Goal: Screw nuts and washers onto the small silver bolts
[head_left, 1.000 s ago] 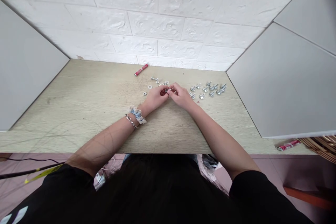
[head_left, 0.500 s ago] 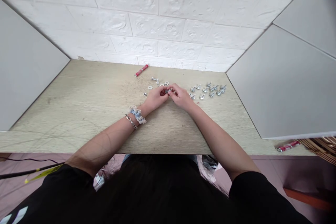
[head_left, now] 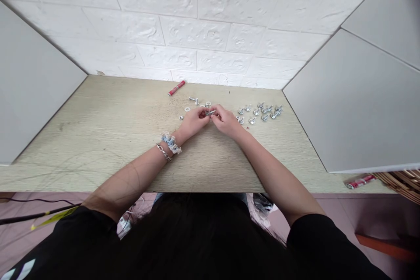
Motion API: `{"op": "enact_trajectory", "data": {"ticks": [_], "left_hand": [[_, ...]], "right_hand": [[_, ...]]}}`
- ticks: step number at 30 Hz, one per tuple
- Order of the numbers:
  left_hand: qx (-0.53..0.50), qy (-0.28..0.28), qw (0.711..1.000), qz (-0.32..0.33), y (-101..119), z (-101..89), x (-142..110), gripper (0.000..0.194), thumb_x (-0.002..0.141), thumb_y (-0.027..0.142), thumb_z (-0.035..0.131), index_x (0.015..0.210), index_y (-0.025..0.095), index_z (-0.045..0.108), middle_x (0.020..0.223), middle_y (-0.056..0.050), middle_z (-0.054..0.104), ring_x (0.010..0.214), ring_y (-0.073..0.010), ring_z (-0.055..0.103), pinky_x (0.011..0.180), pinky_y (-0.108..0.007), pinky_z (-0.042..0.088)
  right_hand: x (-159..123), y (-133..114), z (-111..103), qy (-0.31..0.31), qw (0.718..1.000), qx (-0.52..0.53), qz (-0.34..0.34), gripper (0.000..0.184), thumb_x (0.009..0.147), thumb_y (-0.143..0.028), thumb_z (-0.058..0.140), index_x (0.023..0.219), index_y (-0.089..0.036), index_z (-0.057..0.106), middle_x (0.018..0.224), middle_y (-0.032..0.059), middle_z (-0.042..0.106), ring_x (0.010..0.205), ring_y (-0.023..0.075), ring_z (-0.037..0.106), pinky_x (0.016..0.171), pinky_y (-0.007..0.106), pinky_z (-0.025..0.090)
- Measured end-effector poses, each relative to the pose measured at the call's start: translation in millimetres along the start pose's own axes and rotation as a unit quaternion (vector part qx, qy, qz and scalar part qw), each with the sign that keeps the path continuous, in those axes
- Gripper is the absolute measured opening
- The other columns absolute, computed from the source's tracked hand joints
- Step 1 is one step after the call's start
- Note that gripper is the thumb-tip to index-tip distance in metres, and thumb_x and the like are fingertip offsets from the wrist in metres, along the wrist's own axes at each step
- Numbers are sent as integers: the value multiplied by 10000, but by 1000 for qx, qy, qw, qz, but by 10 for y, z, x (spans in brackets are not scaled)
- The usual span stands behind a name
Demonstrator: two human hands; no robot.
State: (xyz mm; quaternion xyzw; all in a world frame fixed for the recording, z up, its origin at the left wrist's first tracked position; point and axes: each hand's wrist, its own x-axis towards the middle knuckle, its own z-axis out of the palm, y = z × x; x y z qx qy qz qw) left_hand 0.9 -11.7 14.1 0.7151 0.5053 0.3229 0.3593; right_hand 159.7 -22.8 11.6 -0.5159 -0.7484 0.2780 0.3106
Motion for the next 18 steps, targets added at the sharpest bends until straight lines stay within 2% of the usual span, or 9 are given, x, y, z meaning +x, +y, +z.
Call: {"op": "enact_trajectory", "data": {"ticks": [8,14,18], "left_hand": [[-5,6,1000,-5,-21,0,14,339,767,239,551,1057,141,695,826,-29,694,741,-150,600,692,-267,448],[-38,6,999,1,-60,10,48,329,763,228,549,1047,130,683,874,-38,699,760,-145,598,712,-262,452],[-33,4,999,4,-78,8,65,325,759,221,539,1035,128,684,833,-27,687,720,-131,577,679,-250,438]], "right_hand": [[13,20,1,1,1000,-9,4,317,872,-365,431,1096,-186,565,834,32,657,703,174,553,700,300,399],[5,25,5,7,999,-31,-11,228,863,-386,443,883,-203,577,707,4,593,614,151,495,622,278,358],[-3,20,4,10,999,-25,-27,203,859,-372,452,855,-203,565,679,-10,568,577,132,458,609,268,348]]}}
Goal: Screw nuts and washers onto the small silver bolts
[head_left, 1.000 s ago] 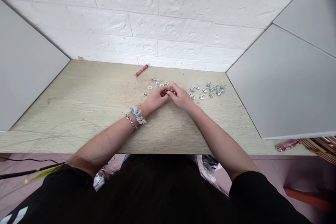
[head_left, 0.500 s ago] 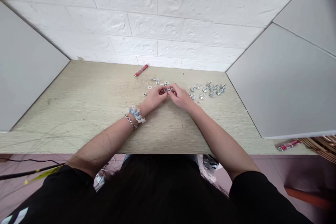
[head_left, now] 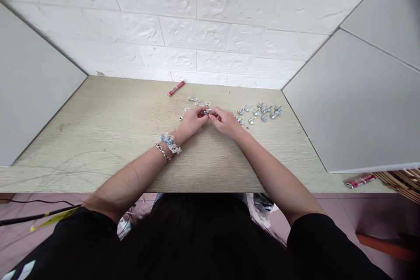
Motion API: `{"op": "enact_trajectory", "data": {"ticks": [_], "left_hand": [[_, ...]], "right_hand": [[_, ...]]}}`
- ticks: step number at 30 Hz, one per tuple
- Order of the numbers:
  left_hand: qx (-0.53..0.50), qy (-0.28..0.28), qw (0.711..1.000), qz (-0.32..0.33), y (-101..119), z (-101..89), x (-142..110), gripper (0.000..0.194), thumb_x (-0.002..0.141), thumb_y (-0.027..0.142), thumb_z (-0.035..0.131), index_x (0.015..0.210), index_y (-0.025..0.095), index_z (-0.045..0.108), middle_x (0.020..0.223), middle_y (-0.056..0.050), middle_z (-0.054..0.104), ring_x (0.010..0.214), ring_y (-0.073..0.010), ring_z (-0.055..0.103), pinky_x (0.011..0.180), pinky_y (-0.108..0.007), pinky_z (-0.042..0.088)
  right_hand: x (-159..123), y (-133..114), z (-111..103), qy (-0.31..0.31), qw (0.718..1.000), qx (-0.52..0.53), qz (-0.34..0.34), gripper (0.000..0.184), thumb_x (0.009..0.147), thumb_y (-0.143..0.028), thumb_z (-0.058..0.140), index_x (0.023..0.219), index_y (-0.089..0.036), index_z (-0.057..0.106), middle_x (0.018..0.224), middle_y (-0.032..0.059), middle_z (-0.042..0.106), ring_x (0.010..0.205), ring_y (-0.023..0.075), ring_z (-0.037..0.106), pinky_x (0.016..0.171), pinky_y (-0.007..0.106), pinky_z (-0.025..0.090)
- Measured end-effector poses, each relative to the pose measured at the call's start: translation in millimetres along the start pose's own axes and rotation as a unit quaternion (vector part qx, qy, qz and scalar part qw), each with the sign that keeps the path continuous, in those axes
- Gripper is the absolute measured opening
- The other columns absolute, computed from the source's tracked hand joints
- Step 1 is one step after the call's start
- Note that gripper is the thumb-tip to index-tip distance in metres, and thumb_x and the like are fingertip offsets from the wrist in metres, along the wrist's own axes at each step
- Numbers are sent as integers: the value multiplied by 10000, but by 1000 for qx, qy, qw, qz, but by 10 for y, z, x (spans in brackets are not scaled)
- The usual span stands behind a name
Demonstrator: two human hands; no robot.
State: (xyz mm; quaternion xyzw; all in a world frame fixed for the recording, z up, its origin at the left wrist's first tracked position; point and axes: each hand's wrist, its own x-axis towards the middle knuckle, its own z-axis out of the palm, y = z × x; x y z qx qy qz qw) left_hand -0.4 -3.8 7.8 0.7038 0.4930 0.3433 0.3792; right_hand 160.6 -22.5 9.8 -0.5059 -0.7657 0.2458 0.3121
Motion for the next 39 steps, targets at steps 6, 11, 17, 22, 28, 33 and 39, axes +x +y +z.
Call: {"op": "enact_trajectory", "data": {"ticks": [6,11,17,22,28,33,39], "left_hand": [[10,-4,1000,14,2,-12,0,306,774,233,525,1008,123,688,785,-17,666,682,-122,549,643,-241,415],[9,-6,1000,19,-6,-7,-5,288,778,227,529,1006,132,679,783,-16,665,679,-126,553,652,-247,430],[34,-11,999,35,10,-1,-27,221,799,246,518,934,146,661,814,-21,667,739,-146,576,706,-272,446],[59,-6,998,26,33,-3,-45,234,801,236,521,966,151,665,797,-14,668,725,-147,581,689,-276,436],[43,-5,999,16,28,1,-44,288,800,243,528,1040,152,659,847,-26,685,761,-154,599,717,-280,449],[49,-7,999,8,37,5,-45,319,796,245,535,1070,145,663,849,-32,692,752,-155,606,704,-279,447],[48,-14,999,15,92,7,-81,325,787,221,530,1071,152,673,805,-16,689,729,-149,602,704,-264,464]], "right_hand": [[-13,-10,-3,2,1000,27,-13,213,868,-367,435,876,-202,569,635,-29,529,543,120,432,584,259,339],[-22,-34,14,-3,999,27,-21,223,857,-320,435,949,-200,600,687,-19,583,549,119,460,594,259,367],[-13,-34,30,-3,999,28,-47,286,882,-273,389,1045,-207,613,972,39,690,825,176,615,762,303,448],[-10,-12,29,1,999,11,-32,321,893,-271,373,1116,-223,598,961,45,704,809,197,624,741,328,462],[-17,-30,25,-1,1000,-3,-22,347,877,-262,373,1159,-202,566,951,56,700,761,199,608,732,330,450],[-14,-47,16,-2,1000,-10,13,321,872,-291,380,1134,-198,541,886,54,682,748,208,594,705,320,427],[2,-48,15,10,999,9,34,244,854,-327,398,1020,-200,523,827,46,659,718,205,573,694,318,409]]}}
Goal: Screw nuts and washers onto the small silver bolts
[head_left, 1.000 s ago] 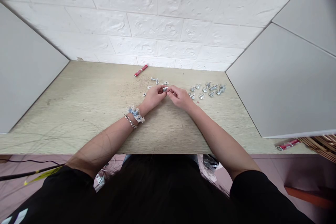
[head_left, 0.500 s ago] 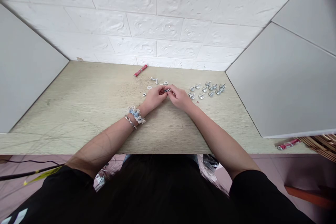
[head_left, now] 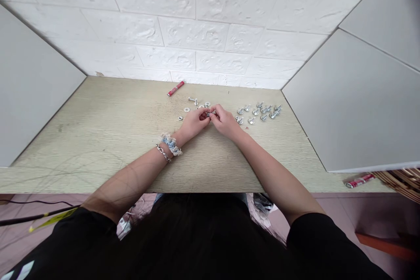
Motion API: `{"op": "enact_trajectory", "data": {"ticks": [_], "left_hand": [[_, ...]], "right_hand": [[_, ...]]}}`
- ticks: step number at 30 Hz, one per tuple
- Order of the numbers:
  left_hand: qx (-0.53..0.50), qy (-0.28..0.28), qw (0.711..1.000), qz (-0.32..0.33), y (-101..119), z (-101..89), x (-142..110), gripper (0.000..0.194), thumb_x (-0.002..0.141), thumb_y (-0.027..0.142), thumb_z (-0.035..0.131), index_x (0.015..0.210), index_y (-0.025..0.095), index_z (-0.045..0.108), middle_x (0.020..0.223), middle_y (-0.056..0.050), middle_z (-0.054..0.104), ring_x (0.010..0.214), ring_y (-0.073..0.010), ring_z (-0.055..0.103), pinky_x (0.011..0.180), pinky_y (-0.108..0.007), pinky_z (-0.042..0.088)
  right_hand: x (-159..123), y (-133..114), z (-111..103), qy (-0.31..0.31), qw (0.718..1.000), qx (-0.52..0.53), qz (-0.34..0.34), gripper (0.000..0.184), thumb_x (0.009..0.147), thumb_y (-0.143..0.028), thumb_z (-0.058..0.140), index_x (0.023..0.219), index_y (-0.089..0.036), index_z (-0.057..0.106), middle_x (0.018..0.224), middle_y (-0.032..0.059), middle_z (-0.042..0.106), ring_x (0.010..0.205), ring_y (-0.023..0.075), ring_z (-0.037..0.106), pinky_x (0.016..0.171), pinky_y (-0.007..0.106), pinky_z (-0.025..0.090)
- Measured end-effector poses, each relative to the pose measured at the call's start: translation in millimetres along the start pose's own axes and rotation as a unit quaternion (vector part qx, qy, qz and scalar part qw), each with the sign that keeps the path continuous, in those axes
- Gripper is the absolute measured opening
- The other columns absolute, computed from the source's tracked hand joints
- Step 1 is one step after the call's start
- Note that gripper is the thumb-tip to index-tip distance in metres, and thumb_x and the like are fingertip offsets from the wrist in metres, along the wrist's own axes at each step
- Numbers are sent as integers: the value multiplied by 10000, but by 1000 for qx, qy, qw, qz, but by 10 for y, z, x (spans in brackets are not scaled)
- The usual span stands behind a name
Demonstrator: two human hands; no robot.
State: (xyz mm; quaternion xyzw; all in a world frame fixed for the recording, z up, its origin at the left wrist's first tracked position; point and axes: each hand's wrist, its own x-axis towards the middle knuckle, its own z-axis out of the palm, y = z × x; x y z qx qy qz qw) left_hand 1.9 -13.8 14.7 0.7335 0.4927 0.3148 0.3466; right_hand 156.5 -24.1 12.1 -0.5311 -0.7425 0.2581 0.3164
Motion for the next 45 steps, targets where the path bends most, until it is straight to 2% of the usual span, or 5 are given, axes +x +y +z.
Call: {"op": "enact_trajectory", "data": {"ticks": [6,13,23,33,45], "left_hand": [[11,2,1000,-6,30,-7,-7,334,784,188,539,1085,145,676,804,-20,689,715,-147,597,710,-262,466],[1,10,1000,-20,12,-12,-1,338,795,228,570,1109,143,663,864,-37,704,767,-159,616,761,-279,484],[11,16,1000,-16,-2,-1,8,322,802,234,561,1095,160,672,807,-17,686,726,-150,597,736,-272,478],[24,-2,1000,10,27,-7,-20,312,797,196,516,1063,154,671,802,-16,678,715,-147,587,713,-266,469],[30,-7,999,9,25,-7,-10,313,801,205,537,1082,176,670,782,-7,681,696,-148,586,715,-262,477]], "right_hand": [[5,8,0,-9,1000,5,4,247,850,-334,409,1029,-202,515,829,42,649,729,202,569,699,314,402],[9,27,-4,-23,1000,6,1,286,819,-234,393,1076,-196,510,804,24,631,695,187,557,677,301,396],[21,56,13,-13,1000,-13,-7,267,877,-299,370,1079,-204,517,920,79,670,822,235,599,725,339,427],[19,41,17,-16,1000,-14,4,258,877,-343,394,1038,-198,534,903,72,677,785,227,595,720,337,422],[3,13,-17,-20,999,-28,1,278,865,-258,375,1075,-195,546,961,82,690,846,233,615,726,334,435]]}}
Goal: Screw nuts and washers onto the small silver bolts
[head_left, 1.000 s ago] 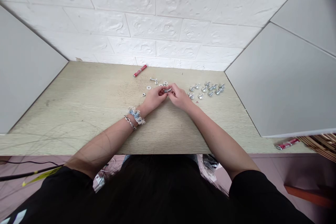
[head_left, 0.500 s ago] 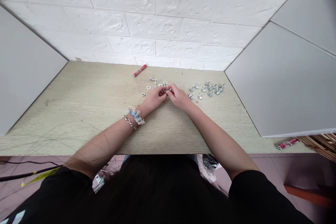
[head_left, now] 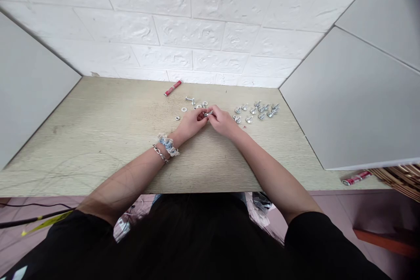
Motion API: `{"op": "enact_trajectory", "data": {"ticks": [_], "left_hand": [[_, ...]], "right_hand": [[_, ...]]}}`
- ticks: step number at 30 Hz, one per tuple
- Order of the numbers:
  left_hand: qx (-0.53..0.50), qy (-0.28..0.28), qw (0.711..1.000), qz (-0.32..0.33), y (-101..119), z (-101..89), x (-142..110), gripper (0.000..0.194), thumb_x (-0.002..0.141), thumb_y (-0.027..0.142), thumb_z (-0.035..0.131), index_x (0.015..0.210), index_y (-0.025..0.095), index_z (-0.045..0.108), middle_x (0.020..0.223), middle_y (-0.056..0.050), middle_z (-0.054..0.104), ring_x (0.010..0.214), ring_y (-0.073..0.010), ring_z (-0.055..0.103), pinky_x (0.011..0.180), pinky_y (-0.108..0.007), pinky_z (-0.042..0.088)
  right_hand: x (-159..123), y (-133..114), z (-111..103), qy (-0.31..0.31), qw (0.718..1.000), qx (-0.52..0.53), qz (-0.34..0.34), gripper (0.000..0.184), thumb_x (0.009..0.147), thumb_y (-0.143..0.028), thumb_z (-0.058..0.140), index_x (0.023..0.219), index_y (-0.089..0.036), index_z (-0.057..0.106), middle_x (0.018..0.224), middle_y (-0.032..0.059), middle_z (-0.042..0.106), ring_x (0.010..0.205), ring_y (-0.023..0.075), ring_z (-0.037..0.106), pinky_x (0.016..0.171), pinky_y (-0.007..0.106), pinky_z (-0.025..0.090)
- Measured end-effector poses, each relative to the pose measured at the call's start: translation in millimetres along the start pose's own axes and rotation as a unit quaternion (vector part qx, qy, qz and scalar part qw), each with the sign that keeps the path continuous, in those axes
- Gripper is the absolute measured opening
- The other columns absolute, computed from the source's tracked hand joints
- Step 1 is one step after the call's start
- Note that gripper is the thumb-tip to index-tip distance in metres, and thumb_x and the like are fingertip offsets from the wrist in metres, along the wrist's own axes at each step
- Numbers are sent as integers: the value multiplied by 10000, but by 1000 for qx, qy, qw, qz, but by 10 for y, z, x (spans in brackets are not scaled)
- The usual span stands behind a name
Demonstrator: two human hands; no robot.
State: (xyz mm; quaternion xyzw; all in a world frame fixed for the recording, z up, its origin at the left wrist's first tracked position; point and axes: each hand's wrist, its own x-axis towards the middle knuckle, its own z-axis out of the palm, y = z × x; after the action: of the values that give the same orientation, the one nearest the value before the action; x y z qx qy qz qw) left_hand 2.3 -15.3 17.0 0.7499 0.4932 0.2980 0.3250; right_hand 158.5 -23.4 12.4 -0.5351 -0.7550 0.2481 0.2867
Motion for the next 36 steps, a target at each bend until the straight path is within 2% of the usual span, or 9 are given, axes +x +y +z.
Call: {"op": "enact_trajectory", "data": {"ticks": [9,19,25,30,36], "left_hand": [[23,-22,999,18,4,0,9,353,790,155,506,1102,159,671,771,-4,666,679,-138,571,714,-254,459],[36,-31,998,29,-7,9,-7,334,818,164,499,1105,163,668,821,-15,674,694,-141,578,728,-267,458],[17,-8,1000,-5,17,-19,-10,303,843,227,525,1106,153,655,818,-20,676,726,-147,585,746,-271,469],[-11,1,1000,-18,-8,-22,5,313,838,220,520,1114,151,651,787,-13,666,721,-145,583,744,-274,466],[-32,11,999,-13,-19,-17,21,335,804,190,540,1114,132,652,774,-13,653,719,-141,578,709,-263,449]], "right_hand": [[2,-12,-22,-9,1000,-26,13,230,869,-286,371,981,-209,557,763,36,640,695,206,566,639,303,375],[9,19,-7,-8,1000,-17,18,171,845,-282,393,900,-212,539,802,37,642,720,199,553,660,306,374],[29,86,31,-10,998,57,-9,283,759,-205,450,1020,-181,557,888,33,672,651,148,540,677,294,420],[48,123,71,12,997,78,-21,275,817,-250,442,1038,-179,590,991,63,686,752,167,588,772,329,452],[52,116,70,29,996,83,-17,255,827,-229,450,1031,-180,597,923,54,697,787,177,607,787,333,458]]}}
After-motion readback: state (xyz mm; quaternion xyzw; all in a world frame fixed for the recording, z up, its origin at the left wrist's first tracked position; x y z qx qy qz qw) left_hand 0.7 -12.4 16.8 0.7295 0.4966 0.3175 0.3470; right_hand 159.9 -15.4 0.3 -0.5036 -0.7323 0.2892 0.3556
